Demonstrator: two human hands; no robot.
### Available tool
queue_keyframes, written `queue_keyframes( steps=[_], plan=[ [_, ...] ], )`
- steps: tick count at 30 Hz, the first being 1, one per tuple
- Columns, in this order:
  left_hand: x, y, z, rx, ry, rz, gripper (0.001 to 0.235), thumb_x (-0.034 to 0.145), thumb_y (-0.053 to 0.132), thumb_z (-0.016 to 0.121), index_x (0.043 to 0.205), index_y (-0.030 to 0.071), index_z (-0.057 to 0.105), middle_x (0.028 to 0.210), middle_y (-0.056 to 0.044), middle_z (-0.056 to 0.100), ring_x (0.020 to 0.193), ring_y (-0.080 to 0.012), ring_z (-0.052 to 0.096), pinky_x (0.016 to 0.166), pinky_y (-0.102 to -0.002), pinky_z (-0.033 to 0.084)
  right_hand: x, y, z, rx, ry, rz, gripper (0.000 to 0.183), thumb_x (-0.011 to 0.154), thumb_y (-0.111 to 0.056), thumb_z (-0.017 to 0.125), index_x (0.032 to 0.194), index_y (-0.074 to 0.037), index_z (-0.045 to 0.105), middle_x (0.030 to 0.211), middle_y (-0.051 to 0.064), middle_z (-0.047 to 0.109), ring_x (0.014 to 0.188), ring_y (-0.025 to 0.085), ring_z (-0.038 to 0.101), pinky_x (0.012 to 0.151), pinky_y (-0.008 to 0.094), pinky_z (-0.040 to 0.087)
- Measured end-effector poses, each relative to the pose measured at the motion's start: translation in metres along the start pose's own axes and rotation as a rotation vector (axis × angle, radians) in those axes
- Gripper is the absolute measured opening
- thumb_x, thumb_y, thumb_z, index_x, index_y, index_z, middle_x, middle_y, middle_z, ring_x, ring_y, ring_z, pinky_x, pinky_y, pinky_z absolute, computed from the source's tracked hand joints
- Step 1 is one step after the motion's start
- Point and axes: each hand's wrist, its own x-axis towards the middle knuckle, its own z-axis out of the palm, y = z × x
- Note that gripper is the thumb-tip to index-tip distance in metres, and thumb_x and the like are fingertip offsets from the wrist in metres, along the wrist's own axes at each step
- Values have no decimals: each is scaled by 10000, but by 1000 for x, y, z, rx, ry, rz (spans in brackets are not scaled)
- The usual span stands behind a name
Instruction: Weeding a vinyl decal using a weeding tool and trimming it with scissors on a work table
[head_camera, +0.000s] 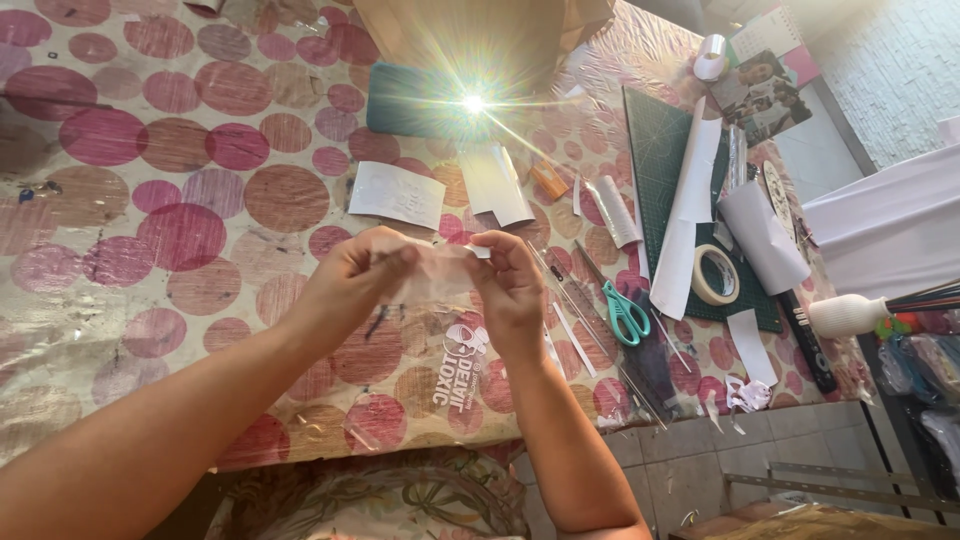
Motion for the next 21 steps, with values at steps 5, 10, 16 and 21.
queue_keyframes(
  steps=[5,10,16,21],
  plan=[
    [2,-4,6,-383,207,101,289,1083,270,612,850,116,686,650,41,560,608,-23,504,580,-173,461,-5,-16,9,-75,58,-123,273,1006,-87,698,1135,-123,461,878,96,706,736,100,659,688,250,549],
    [-5,5,8,-215,264,105,362,1079,306,620,761,138,660,586,60,540,557,-19,478,516,-157,400,-2,-32,15,-262,-29,-283,65,945,-10,733,940,-69,706,946,140,746,935,216,640,831,343,535],
    [-2,7,7,-68,283,140,389,1050,328,665,709,140,664,517,43,508,509,-49,494,505,-190,417,-8,-17,17,-242,-131,-141,364,831,-57,862,1186,-63,785,1168,129,748,1150,157,668,997,325,551],
    [2,2,0,29,348,171,575,1110,426,547,617,135,599,434,-12,492,457,-95,511,483,-197,388,-10,-29,28,-176,-156,-121,528,850,-91,860,1347,-58,685,1360,92,687,1274,74,561,1052,199,469]
  ],
)
